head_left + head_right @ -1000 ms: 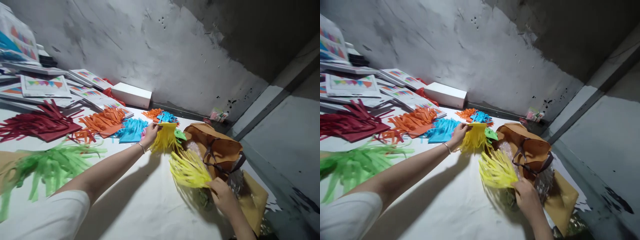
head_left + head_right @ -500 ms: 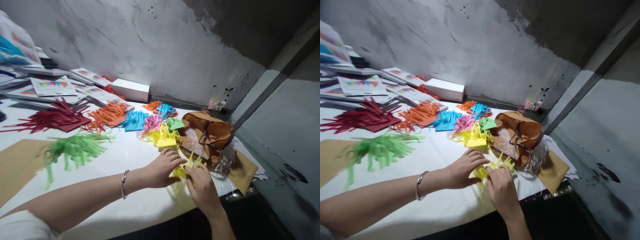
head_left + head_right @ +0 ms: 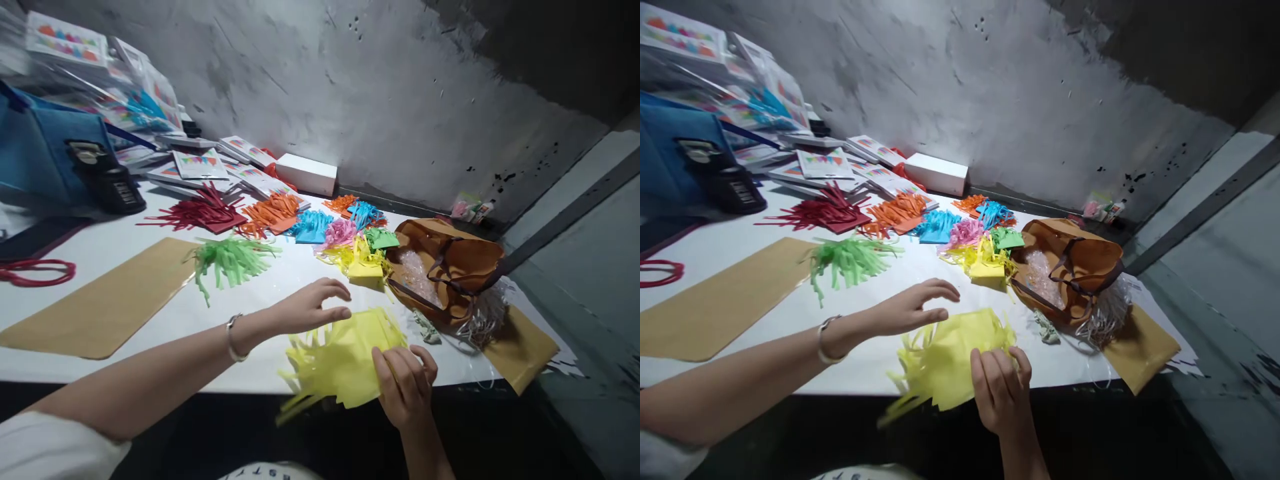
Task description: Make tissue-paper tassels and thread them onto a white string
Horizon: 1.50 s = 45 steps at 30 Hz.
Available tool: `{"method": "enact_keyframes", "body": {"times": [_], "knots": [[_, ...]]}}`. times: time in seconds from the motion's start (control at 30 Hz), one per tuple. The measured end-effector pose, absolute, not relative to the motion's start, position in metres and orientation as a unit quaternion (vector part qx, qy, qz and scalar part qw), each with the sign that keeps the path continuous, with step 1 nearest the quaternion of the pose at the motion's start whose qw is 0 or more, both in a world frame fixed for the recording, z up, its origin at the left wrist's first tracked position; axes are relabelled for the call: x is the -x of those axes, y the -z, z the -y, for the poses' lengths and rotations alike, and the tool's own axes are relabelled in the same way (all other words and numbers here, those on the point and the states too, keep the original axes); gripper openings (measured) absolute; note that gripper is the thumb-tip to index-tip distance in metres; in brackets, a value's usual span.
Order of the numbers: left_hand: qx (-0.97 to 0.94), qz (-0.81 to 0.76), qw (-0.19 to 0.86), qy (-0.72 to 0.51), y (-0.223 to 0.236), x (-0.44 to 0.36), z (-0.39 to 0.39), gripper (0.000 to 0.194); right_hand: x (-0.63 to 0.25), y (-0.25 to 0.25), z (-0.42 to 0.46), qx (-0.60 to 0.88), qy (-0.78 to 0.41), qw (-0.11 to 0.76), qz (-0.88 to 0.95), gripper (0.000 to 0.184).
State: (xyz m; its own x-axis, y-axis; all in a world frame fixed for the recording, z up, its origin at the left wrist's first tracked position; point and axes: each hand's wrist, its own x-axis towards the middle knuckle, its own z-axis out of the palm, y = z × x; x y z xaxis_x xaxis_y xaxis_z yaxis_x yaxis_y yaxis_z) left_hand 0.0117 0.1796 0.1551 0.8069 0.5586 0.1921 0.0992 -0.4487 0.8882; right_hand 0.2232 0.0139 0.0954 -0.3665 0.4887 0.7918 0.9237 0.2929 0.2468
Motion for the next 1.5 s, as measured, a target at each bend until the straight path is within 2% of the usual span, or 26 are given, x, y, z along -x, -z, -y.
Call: {"method": "enact_keyframes", "body": {"times": [0.1,0.23,0.33,0.4,0.47,0.57,0.63,0.67,0.73,0.9,0.97,1.03,1.1,1.13,1.27,1.4,1.5], "knots": [[-0.765,-0.185,0.608,-0.108,-0.143,-0.026,-0.188,0.06,-0.222,-0.089,-0.008,0.463,0.355,0.323,0.745,0.032],[-0.667,-0.159,0.724,-0.074,-0.115,-0.035,-0.171,0.087,-0.226,-0.078,-0.007,0.497,0.327,0.344,0.727,0.034],[-0.476,-0.123,0.871,-0.006,-0.09,-0.042,-0.141,0.089,-0.232,-0.071,-0.012,0.538,0.32,0.328,0.707,0.038],[-0.378,-0.069,0.921,0.066,-0.079,-0.05,-0.12,0.092,-0.24,-0.071,-0.018,0.554,0.316,0.303,0.709,0.038],[-0.326,-0.037,0.941,0.083,-0.075,-0.06,-0.102,0.082,-0.252,-0.076,-0.022,0.561,0.311,0.284,0.713,0.037],[-0.303,-0.061,0.951,0.008,-0.083,-0.067,-0.091,0.039,-0.274,-0.093,-0.019,0.58,0.345,0.262,0.69,0.037],[-0.313,-0.087,0.946,-0.02,-0.091,-0.06,-0.095,0.019,-0.284,-0.104,-0.013,0.589,0.409,0.255,0.649,0.036],[-0.327,-0.102,0.939,-0.025,-0.094,-0.053,-0.101,0.016,-0.285,-0.106,-0.011,0.591,0.435,0.253,0.631,0.035],[-0.369,-0.151,0.916,-0.037,-0.096,-0.03,-0.117,0.024,-0.277,-0.102,-0.01,0.598,0.429,0.249,0.629,0.032],[-0.528,-0.359,0.768,-0.055,-0.087,0.057,-0.167,0.035,-0.219,-0.047,-0.037,0.582,0.249,0.217,0.743,0.031],[-0.632,-0.441,0.634,-0.059,-0.081,0.089,-0.178,0.046,-0.196,-0.024,-0.05,0.565,0.204,0.214,0.77,0.029],[-0.739,-0.495,0.443,-0.112,-0.076,0.108,-0.179,0.053,-0.179,-0.01,-0.059,0.555,0.159,0.217,0.787,0.029],[-0.824,-0.465,0.271,-0.179,-0.069,0.111,-0.169,0.051,-0.171,-0.005,-0.064,0.553,0.12,0.221,0.794,0.032],[-0.859,-0.417,0.221,-0.196,-0.065,0.106,-0.162,0.048,-0.169,-0.004,-0.066,0.553,0.103,0.223,0.796,0.033],[-0.943,-0.238,0.177,-0.154,-0.046,0.065,-0.131,0.039,-0.175,-0.006,-0.061,0.547,0.052,0.233,0.802,0.031],[-0.938,-0.244,0.192,-0.154,-0.031,0.041,-0.125,0.012,-0.187,-0.007,-0.046,0.53,0.031,0.256,0.808,0.035],[-0.929,-0.237,0.224,-0.176,-0.027,0.042,-0.13,0.006,-0.198,-0.011,-0.033,0.537,0.038,0.268,0.799,0.031]]}}
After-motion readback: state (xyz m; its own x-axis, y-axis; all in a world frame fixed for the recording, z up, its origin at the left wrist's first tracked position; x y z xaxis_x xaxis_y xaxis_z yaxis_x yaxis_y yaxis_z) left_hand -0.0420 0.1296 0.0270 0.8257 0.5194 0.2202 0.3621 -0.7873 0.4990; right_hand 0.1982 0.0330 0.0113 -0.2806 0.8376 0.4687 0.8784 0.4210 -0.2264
